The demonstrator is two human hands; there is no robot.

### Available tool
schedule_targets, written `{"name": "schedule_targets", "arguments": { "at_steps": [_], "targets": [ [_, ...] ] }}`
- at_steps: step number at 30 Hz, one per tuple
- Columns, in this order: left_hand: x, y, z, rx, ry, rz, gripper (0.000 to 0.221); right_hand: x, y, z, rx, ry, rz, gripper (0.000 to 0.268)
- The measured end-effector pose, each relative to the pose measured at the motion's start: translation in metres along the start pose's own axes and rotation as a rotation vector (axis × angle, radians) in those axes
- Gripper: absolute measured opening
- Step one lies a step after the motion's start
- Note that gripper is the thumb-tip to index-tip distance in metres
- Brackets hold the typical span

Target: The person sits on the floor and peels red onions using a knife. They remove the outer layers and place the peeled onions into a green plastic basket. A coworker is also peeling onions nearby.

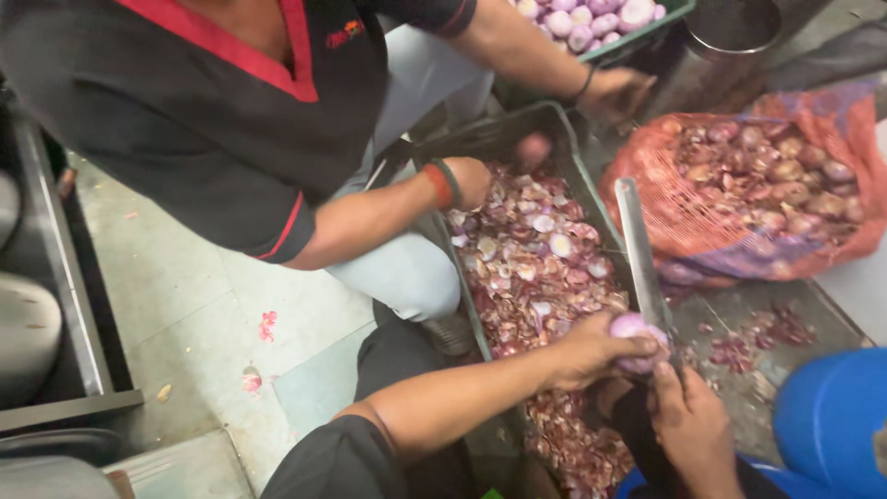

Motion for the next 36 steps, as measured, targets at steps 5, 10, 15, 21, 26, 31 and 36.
{"name": "schedule_targets", "arguments": {
  "at_steps": [5, 10, 15, 21, 26, 31, 36],
  "targets": [
    [-0.008, 0.017, 0.003, 0.063, -0.045, 0.061, 0.051, -0.005, 0.002, 0.007, -0.038, -0.111, 0.201, 0.042],
    [-0.01, 0.041, -0.012, 0.071, -0.039, 0.224, 0.063, 0.014, -0.051, -0.008, 0.323, 0.113, -0.079, 0.057],
    [-0.007, 0.031, -0.015, 0.049, 0.049, 0.203, 0.056, 0.006, -0.062, -0.005, -0.087, 0.0, -0.533, 0.075],
    [-0.007, 0.034, -0.019, 0.01, 0.104, 0.135, 0.045, 0.004, -0.077, -0.008, -0.084, -0.022, -0.483, 0.064],
    [-0.015, 0.033, -0.022, -0.067, 0.127, 0.043, 0.042, -0.007, -0.067, -0.007, -0.074, -0.028, -0.44, 0.057],
    [-0.029, 0.053, -0.028, -0.003, 0.086, -0.061, 0.041, -0.007, -0.059, 0.0, 0.007, 0.016, -0.189, 0.055],
    [-0.008, 0.063, -0.015, 0.053, 0.069, -0.2, 0.072, -0.018, -0.054, 0.001, 0.035, -0.192, 0.131, 0.05]
  ]
}}
Point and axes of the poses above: each hand's wrist, its own z-axis towards the middle knuckle, its own x-axis out of the back of the hand, y = z × x, the point moved 5 cm from there along z, towards the middle knuckle, and after that the axes turned 9 degrees about -z, right-handed, at the moved point
